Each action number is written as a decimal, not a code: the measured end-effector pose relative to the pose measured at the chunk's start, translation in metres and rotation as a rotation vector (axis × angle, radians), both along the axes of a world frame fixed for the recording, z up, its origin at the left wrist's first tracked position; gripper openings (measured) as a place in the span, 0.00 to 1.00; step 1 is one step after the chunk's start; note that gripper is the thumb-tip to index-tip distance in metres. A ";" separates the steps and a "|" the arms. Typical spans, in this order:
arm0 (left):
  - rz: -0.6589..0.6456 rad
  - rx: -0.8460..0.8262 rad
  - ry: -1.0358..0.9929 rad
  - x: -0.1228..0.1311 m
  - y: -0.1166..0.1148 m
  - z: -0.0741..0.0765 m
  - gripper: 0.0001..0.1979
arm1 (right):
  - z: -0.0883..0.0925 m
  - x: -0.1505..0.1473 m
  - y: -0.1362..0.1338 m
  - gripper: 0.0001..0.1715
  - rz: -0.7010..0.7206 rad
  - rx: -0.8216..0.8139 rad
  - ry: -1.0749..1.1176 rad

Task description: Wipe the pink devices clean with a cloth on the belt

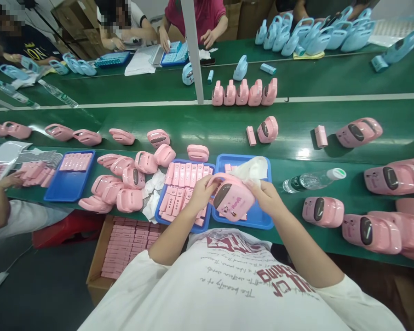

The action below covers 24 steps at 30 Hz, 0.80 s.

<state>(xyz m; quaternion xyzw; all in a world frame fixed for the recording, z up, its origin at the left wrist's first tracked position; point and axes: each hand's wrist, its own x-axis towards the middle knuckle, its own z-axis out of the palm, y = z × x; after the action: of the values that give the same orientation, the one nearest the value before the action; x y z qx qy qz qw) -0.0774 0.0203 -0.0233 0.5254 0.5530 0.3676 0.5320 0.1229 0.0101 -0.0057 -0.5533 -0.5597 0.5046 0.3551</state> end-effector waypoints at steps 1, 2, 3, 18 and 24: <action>0.017 -0.047 -0.031 -0.001 0.002 0.000 0.10 | -0.005 0.004 -0.002 0.32 -0.035 0.017 -0.033; 0.032 -0.094 -0.052 -0.003 0.004 0.000 0.10 | -0.011 0.009 -0.005 0.31 -0.076 0.019 -0.078; 0.048 -0.132 -0.056 -0.006 0.005 -0.001 0.10 | -0.017 0.016 -0.007 0.30 -0.121 0.012 -0.131; 0.049 0.007 0.402 -0.031 0.045 -0.016 0.04 | -0.055 0.196 -0.080 0.36 -0.568 -0.677 -0.975; -0.056 -0.106 0.184 -0.025 0.083 -0.003 0.04 | -0.066 0.176 -0.074 0.31 -0.646 -0.579 -1.085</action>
<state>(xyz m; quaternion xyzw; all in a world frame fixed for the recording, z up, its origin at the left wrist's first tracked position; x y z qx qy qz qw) -0.1021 0.1036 -0.0266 0.5433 0.6034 0.2726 0.5161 0.2986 -0.0642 -0.0715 -0.9387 -0.3082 0.1547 -0.0042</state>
